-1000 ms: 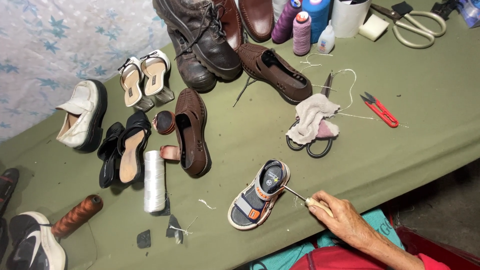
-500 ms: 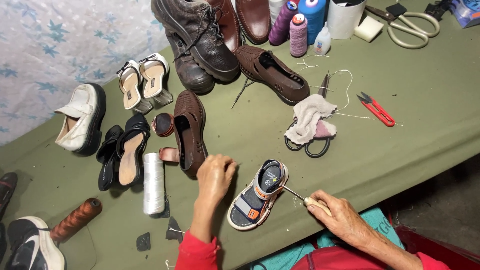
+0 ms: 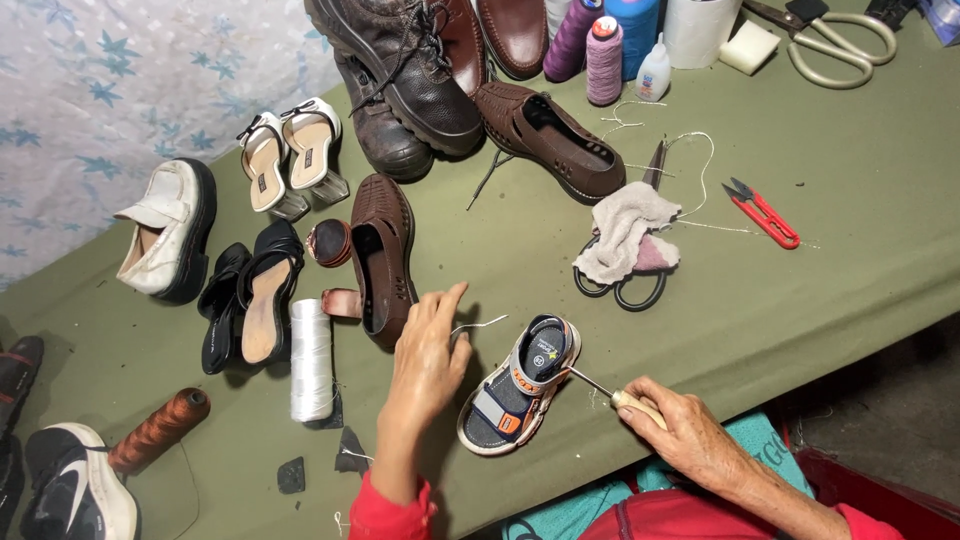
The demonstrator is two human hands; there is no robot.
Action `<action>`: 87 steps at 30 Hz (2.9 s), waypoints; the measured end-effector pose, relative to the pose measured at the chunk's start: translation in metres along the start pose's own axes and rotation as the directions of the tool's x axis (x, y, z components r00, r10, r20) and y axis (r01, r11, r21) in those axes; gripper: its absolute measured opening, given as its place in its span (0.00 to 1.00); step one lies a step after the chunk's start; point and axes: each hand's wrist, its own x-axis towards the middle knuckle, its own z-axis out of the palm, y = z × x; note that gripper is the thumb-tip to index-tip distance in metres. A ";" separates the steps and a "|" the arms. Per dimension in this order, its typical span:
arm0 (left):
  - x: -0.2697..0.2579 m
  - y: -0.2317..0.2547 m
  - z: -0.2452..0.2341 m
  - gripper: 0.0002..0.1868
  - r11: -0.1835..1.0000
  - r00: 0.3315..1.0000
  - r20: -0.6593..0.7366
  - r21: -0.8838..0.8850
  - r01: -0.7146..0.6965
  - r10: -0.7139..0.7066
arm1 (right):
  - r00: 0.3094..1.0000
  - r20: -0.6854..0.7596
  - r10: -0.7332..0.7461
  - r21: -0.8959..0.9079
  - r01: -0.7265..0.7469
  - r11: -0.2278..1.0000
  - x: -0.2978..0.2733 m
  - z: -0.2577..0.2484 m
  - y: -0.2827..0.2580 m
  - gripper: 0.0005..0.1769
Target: The person uses a stitching awl to puncture the sole of a child's sandal, then pulls a white thread through the hole. They use a red utility knife to trim the thread and a pair of scissors to cut a new length of thread from a spool. Finally, they thread the needle and prepare to continue sewing the sandal.
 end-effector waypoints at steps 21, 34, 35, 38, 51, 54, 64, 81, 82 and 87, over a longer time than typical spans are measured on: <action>-0.049 0.052 0.092 0.25 0.998 0.977 -0.210 0.018 0.052 -0.047 | 0.981 -0.105 -0.162 -0.030 0.160 0.987 -0.002 0.009 0.009 0.09; -0.062 0.066 0.048 0.16 0.944 0.875 -0.440 -0.149 -0.293 0.203 | 0.789 -0.225 -0.572 -0.404 0.459 0.791 -0.034 0.006 -0.003 0.14; -0.064 0.070 0.043 0.16 0.945 0.875 -0.442 -0.150 -0.292 0.200 | 0.789 -0.222 -0.573 -0.406 0.460 0.790 -0.035 0.004 -0.006 0.14; -0.069 0.083 0.028 0.17 0.951 0.833 -0.495 -0.041 -0.305 0.246 | 0.634 -0.260 -0.729 -0.539 0.531 0.654 -0.038 -0.003 -0.019 0.11; -0.087 0.117 0.001 0.16 0.919 0.706 -0.590 0.236 -0.315 0.393 | 0.626 -0.279 -0.728 -0.233 0.691 0.684 -0.039 -0.007 -0.010 0.14; -0.088 0.117 0.001 0.16 0.919 0.717 -0.576 0.208 -0.335 0.392 | 0.787 -0.151 -0.598 0.095 0.614 0.784 -0.040 -0.008 -0.001 0.14; -0.085 0.126 0.003 0.16 0.914 0.702 -0.585 0.251 -0.319 0.406 | 0.890 0.329 -0.316 0.892 -0.183 0.414 -0.053 -0.007 -0.009 0.19; -0.082 0.123 0.003 0.16 0.926 0.731 -0.568 0.237 -0.295 0.379 | 0.934 0.026 -0.355 0.601 0.270 0.753 -0.037 -0.002 0.008 0.17; -0.082 0.122 0.004 0.15 0.924 0.731 -0.565 0.249 -0.291 0.383 | 0.926 0.137 -0.351 0.807 0.101 0.581 -0.037 -0.001 0.004 0.18; -0.074 0.102 0.034 0.10 0.935 0.772 -0.531 0.251 -0.251 0.349 | 0.941 0.296 -0.164 0.516 -0.013 0.857 -0.026 -0.034 -0.010 0.18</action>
